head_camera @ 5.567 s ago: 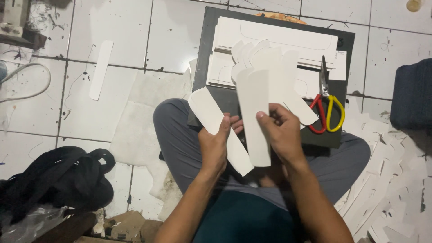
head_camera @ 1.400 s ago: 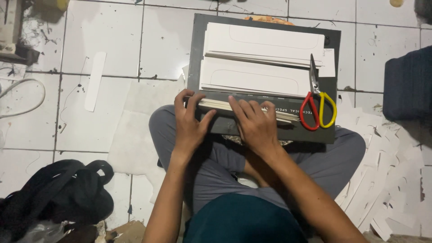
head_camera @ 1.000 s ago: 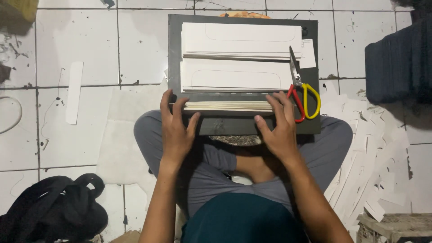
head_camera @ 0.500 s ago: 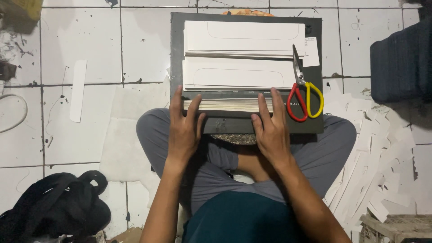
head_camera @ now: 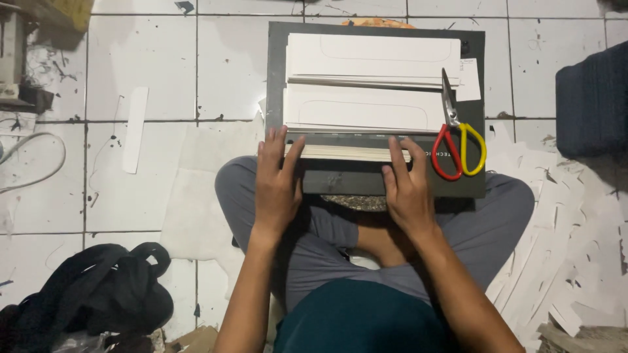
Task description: Organizing and aligning a stack of paper templates on a flat surface
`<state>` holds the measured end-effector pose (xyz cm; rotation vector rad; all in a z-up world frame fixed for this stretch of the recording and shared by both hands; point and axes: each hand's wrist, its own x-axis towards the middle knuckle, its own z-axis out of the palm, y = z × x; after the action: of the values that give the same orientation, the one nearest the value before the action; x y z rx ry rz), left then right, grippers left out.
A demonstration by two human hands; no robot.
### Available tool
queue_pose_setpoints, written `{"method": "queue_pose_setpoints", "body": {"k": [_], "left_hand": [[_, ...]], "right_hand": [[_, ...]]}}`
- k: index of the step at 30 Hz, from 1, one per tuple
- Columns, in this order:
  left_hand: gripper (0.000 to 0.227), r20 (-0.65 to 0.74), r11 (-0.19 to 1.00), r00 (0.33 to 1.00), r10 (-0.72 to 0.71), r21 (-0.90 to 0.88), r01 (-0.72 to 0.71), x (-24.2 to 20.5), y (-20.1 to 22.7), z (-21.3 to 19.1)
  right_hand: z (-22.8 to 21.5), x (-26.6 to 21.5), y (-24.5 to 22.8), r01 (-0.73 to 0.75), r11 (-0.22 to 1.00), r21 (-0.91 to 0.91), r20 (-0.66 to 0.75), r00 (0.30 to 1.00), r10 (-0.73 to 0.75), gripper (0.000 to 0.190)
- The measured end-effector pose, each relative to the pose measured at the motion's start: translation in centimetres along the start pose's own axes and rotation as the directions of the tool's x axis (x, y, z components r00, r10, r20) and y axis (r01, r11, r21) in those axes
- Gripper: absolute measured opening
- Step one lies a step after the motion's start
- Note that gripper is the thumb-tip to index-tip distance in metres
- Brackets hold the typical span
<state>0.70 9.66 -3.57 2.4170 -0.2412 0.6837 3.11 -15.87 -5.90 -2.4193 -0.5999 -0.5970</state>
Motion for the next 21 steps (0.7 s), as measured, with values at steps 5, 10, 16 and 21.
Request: {"method": "queue_pose_setpoints", "body": {"k": [5,10,16,21], "left_hand": [[0.044,-0.073,0.970,0.988,-0.137,-0.212,0.119,-0.2,1.2,1.2],[0.066,-0.162,0.926,0.956,-0.246,-0.332,0.182,-0.4,0.6,1.8],[0.036,-0.184,0.957,0.962,-0.204,-0.246,0.156,-0.6,-1.5,1.5],[0.080,-0.134,0.937,0.950,-0.281,-0.252,0.242,-0.2,-1.9,0.8]], "right_hand": [[0.7,0.4,-1.7,-0.111,0.977,0.183,0.005,0.994,0.112,0.056],[0.5,0.7,-2.1,-0.179,0.946,0.269,-0.026,0.981,0.193,0.063],[-0.1,0.4,0.0,-0.175,0.957,0.234,-0.055,0.980,0.193,0.045],[-0.4,1.0,0.7,-0.090,0.973,0.212,-0.036,0.994,0.100,0.043]]}}
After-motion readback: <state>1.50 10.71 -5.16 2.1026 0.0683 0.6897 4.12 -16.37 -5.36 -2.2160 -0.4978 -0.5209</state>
